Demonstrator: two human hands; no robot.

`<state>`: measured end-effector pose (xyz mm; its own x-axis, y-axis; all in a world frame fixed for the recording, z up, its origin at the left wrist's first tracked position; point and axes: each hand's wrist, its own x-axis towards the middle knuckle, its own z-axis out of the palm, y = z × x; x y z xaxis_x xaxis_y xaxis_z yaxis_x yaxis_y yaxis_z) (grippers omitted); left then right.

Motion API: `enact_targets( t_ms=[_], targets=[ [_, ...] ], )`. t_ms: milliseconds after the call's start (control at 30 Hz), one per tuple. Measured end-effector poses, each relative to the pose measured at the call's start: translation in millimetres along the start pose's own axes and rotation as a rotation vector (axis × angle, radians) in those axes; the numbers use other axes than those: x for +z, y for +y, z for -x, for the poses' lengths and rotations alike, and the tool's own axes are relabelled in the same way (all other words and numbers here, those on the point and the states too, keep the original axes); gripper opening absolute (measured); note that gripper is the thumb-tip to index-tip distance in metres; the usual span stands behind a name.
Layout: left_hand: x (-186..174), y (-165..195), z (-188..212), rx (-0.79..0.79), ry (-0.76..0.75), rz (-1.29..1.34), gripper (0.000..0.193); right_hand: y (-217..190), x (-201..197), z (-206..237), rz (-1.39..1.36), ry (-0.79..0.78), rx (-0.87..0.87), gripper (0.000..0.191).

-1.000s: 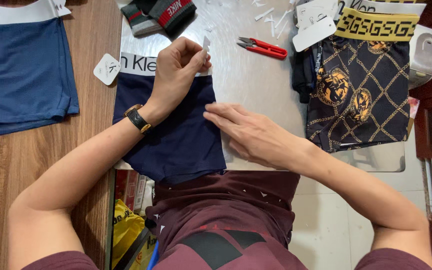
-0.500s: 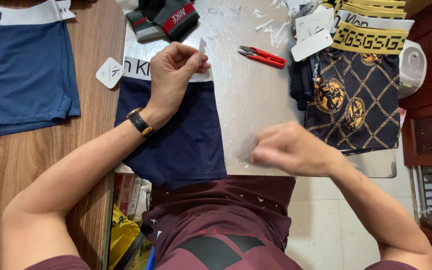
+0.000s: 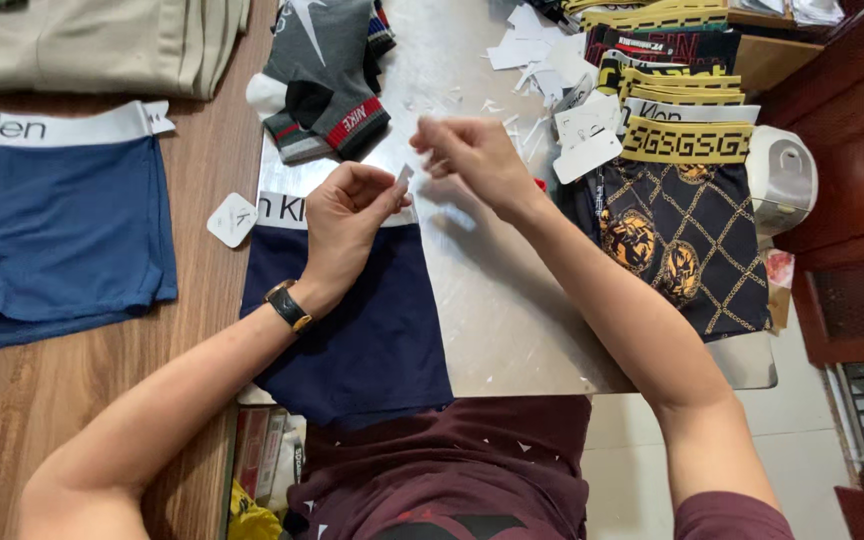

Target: The person sits at a table with stacks of new boxer briefs and uses red-handled pliers to cut and pull plastic tag fasteners off the waistbands, discarding paper tags and clipped plastic bits onto the table, working through the garments one at a time.

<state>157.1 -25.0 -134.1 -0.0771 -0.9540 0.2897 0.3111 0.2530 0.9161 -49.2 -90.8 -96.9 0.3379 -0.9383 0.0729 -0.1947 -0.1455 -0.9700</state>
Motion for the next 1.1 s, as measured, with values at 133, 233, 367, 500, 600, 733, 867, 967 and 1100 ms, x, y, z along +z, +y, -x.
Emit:
enact_targets(
  t_ms=[133,233,367,500,600,733,867,967,1100],
  targets=[
    [0.8,-1.4,6.1,0.053,-0.012,-0.224,0.012,-8.1,8.5,25.8,-0.011,-0.034,0.082,0.03],
    [2.2,2.5,7.0,0.088,-0.021,-0.316,0.014,-9.1,15.6,33.8,-0.13,-0.015,0.14,0.028],
    [4.2,7.8,7.0,0.096,-0.025,-0.388,0.014,-9.5,17.2,39.0,-0.146,-0.009,0.129,0.025],
    [2.5,3.7,4.3,0.063,-0.061,-0.295,0.016,-8.7,14.8,39.5,-0.193,-0.004,0.071,0.024],
    [-1.0,-2.8,1.1,0.012,-0.075,-0.103,0.014,-6.5,13.1,40.1,-0.184,-0.013,-0.006,0.025],
    [-5.5,-8.0,-1.7,-0.038,-0.057,0.005,0.015,-6.4,9.0,42.9,-0.217,-0.063,-0.052,0.031],
    [-8.4,-7.4,-5.2,-0.057,-0.08,0.075,0.017,-10.0,1.9,42.1,-0.2,-0.147,-0.001,0.035],
    [-6.9,-5.7,-3.6,-0.069,-0.104,0.073,0.02,-10.4,-1.4,43.0,-0.168,-0.186,0.05,0.033],
    [-2.1,-1.0,1.4,-0.036,-0.185,0.033,0.022,-8.3,-4.3,43.9,-0.133,-0.195,0.03,0.024]
  ],
)
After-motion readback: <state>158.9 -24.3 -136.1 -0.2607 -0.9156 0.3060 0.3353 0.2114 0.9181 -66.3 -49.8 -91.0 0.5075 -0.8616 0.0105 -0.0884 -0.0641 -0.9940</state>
